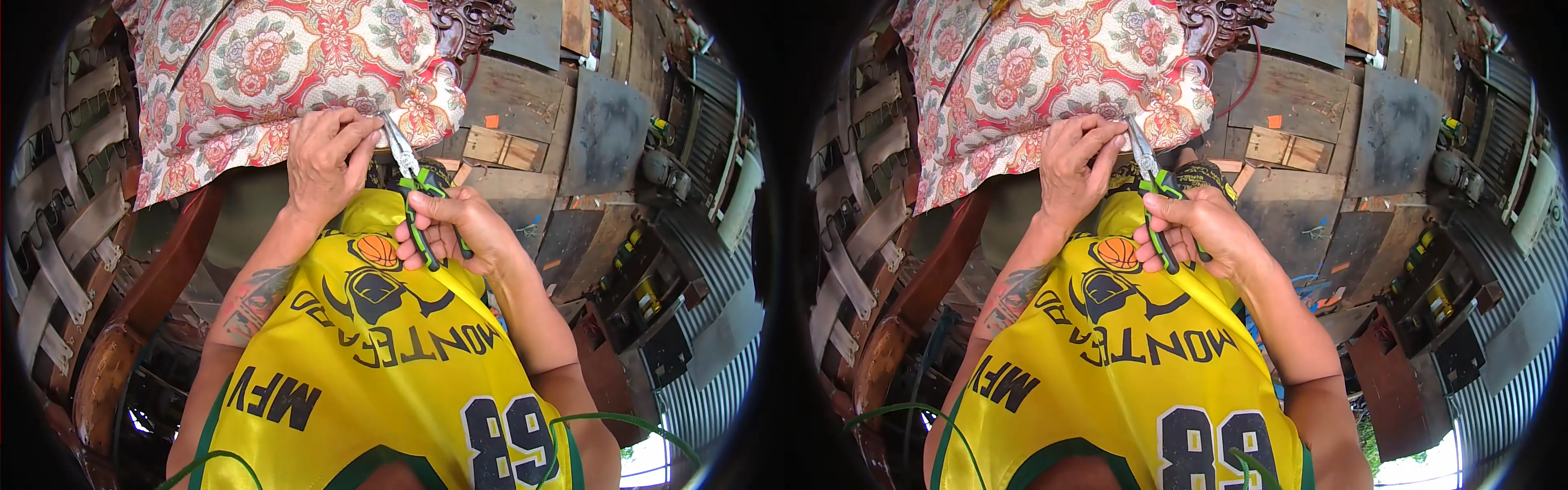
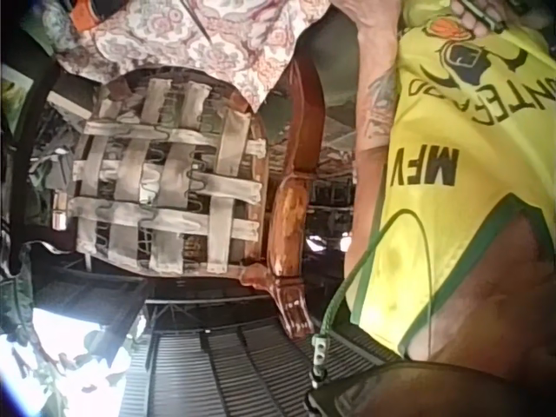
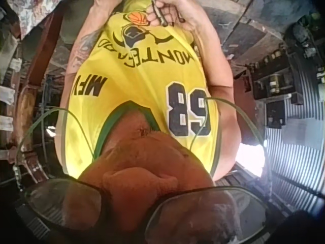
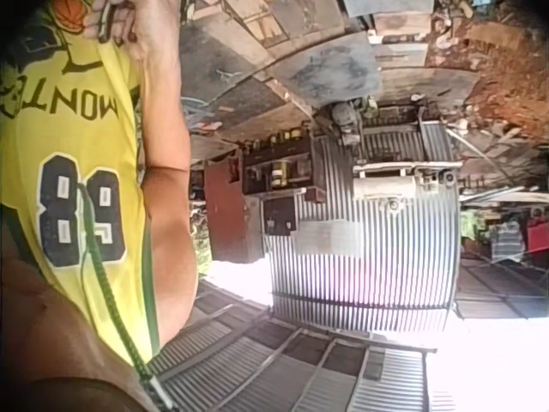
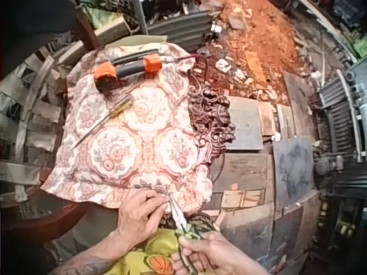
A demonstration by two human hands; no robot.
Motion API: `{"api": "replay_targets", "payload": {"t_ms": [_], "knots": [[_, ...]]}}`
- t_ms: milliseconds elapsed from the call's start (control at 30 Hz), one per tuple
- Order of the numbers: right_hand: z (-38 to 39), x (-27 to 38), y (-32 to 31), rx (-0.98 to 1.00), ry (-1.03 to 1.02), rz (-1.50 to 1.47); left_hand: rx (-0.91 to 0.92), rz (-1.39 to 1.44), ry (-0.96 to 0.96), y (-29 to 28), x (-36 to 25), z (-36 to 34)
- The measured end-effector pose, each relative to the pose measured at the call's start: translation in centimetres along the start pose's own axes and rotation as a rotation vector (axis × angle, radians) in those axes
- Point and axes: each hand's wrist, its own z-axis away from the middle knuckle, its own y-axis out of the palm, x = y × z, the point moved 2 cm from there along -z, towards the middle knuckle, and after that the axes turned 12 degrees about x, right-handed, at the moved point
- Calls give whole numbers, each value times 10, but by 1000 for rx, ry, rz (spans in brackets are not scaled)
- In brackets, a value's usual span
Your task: The person reupholsters a chair by aligning floral fabric over the seat, using pliers and a screwdriver to remove or position staples, and securing the edges with a pneumatic stapler.
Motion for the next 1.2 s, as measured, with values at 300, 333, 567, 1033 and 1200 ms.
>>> {"api": "replay_targets", "payload": {"t_ms": [300, 333, 567, 1033, 1200], "knots": [[-2, 11, 2, 3, 39, -9, -41, -34, -10, 4, 0, 0], [-3, 10, -1, -22, 62, -1, -47, -34, -4, 4, 1, 0], [-7, 9, 5, -7, 121, -148, -114, -5, 64, 5, 6, 8], [-15, 5, 70, -528, 201, 890, -187, 52, 197, 11, 23, 24], [-21, -3, 83, -686, 223, 1297, -202, 33, 227, 12, 26, 24]]}}
